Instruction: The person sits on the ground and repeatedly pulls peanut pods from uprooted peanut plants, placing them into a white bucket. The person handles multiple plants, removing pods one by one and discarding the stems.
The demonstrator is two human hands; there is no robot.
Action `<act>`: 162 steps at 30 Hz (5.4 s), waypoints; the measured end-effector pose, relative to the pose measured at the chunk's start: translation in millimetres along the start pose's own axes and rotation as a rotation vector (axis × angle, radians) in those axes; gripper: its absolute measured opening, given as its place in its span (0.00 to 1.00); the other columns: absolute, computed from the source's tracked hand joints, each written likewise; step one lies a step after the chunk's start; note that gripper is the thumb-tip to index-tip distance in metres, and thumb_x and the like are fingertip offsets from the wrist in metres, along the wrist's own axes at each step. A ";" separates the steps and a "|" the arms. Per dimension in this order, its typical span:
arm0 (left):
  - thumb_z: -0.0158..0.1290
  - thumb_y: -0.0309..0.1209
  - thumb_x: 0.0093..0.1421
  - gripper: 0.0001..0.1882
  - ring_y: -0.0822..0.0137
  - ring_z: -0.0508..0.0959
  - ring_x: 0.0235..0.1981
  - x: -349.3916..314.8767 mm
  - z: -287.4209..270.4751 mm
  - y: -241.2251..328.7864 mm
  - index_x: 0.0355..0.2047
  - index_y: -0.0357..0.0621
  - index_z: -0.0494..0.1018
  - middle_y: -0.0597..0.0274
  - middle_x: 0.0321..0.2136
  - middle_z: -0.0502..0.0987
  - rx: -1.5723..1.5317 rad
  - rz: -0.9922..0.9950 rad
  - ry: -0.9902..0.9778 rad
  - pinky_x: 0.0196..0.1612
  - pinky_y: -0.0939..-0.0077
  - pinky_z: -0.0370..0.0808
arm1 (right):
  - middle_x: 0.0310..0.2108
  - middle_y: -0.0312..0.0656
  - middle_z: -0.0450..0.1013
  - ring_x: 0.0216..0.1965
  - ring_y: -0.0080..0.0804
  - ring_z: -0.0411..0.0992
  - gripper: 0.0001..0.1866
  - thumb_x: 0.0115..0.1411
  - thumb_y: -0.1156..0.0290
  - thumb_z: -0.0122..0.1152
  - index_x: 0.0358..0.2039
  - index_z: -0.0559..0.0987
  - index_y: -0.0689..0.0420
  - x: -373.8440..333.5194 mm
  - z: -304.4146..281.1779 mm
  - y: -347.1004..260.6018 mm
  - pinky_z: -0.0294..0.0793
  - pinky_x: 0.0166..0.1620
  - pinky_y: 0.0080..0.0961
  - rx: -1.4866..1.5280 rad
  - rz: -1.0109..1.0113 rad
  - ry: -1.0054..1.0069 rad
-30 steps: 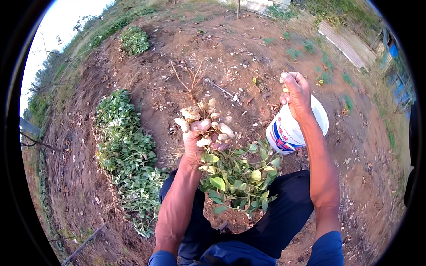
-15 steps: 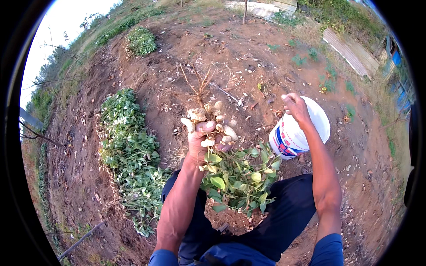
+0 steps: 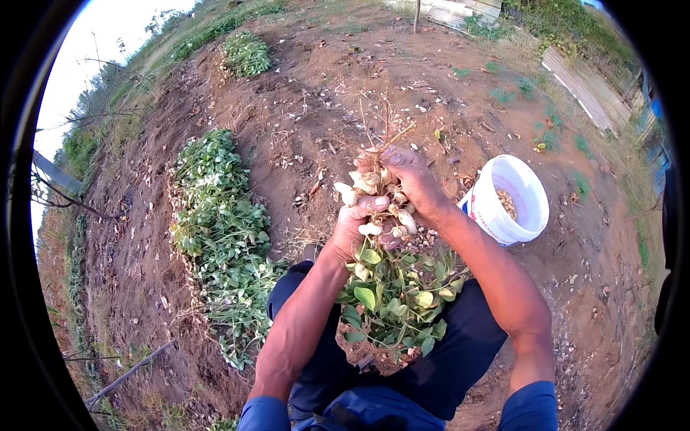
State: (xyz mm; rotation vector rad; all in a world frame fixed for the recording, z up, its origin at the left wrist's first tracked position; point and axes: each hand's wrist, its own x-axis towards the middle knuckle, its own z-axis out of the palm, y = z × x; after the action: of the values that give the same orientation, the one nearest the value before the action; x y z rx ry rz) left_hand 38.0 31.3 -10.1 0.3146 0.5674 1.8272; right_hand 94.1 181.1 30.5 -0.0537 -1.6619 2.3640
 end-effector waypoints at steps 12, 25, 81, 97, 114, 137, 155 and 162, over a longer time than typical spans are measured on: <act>0.64 0.32 0.62 0.13 0.65 0.80 0.22 -1.0 15.5 9.3 0.40 0.36 0.76 0.57 0.28 0.80 0.325 -0.025 0.168 0.21 0.72 0.77 | 0.40 0.36 0.76 0.41 0.22 0.75 0.21 0.66 0.55 0.64 0.46 0.77 0.61 -5.9 0.2 8.1 0.77 0.47 0.25 -0.055 -0.164 -0.070; 0.57 0.35 0.68 0.19 0.75 0.79 0.31 14.1 12.3 1.7 0.57 0.45 0.71 0.68 0.37 0.79 0.449 0.090 0.240 0.30 0.78 0.77 | 0.25 0.30 0.73 0.27 0.18 0.68 0.19 0.66 0.56 0.63 0.30 0.80 0.61 10.4 -25.2 36.9 0.69 0.31 0.25 -0.425 -0.258 0.247; 0.52 0.23 0.61 0.09 0.73 0.78 0.34 16.8 7.6 -28.4 0.42 0.37 0.76 0.65 0.33 0.81 1.108 0.281 0.111 0.40 0.71 0.76 | 0.27 0.54 0.77 0.29 0.58 0.78 0.11 0.67 0.58 0.57 0.41 0.79 0.52 -12.8 -146.4 22.8 0.75 0.34 0.55 -1.677 -0.385 0.302; 0.65 0.38 0.62 0.15 0.76 0.74 0.40 15.4 17.9 4.5 0.44 0.46 0.78 0.72 0.38 0.77 0.563 0.169 0.361 0.47 0.75 0.72 | 0.43 0.46 0.79 0.34 0.43 0.80 0.26 0.64 0.50 0.66 0.50 0.79 0.59 -62.5 -247.2 -21.5 0.80 0.42 0.38 -1.299 0.159 0.687; 0.62 0.49 0.63 0.29 0.65 0.84 0.29 2.9 20.6 -0.2 0.55 0.42 0.73 0.51 0.36 0.82 0.256 0.035 0.051 0.21 0.79 0.80 | 0.25 0.33 0.75 0.20 0.17 0.70 0.13 0.63 0.64 0.70 0.42 0.79 0.58 -31.2 -24.3 -30.7 0.70 0.22 0.16 -0.051 0.135 -0.090; 0.64 0.42 0.63 0.15 0.65 0.75 0.21 4.6 9.9 13.6 0.40 0.46 0.76 0.63 0.25 0.76 0.006 0.196 0.136 0.21 0.69 0.69 | 0.33 0.38 0.76 0.31 0.23 0.75 0.17 0.67 0.65 0.64 0.47 0.77 0.67 -79.5 -250.7 -12.9 0.81 0.37 0.25 -1.287 -0.145 0.886; 0.62 0.38 0.61 0.17 0.67 0.80 0.24 3.5 8.0 14.5 0.43 0.37 0.78 0.59 0.28 0.81 0.311 0.184 0.228 0.26 0.74 0.78 | 0.29 0.35 0.76 0.24 0.17 0.73 0.24 0.65 0.51 0.67 0.44 0.78 0.63 -47.5 -9.9 -36.3 0.73 0.26 0.19 -0.587 0.078 -0.010; 0.64 0.33 0.59 0.16 0.66 0.83 0.29 0.8 -3.2 15.3 0.44 0.39 0.78 0.58 0.33 0.83 0.180 0.141 0.184 0.32 0.72 0.83 | 0.22 0.34 0.72 0.14 0.16 0.64 0.19 0.68 0.56 0.64 0.38 0.75 0.62 -49.4 -0.5 -26.6 0.72 0.20 0.22 -0.200 0.154 -0.040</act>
State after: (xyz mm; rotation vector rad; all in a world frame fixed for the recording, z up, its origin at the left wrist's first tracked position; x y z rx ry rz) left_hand 23.8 27.6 -4.9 0.3151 0.8597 1.9578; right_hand 146.9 178.9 49.5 -0.1778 -1.9743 2.3109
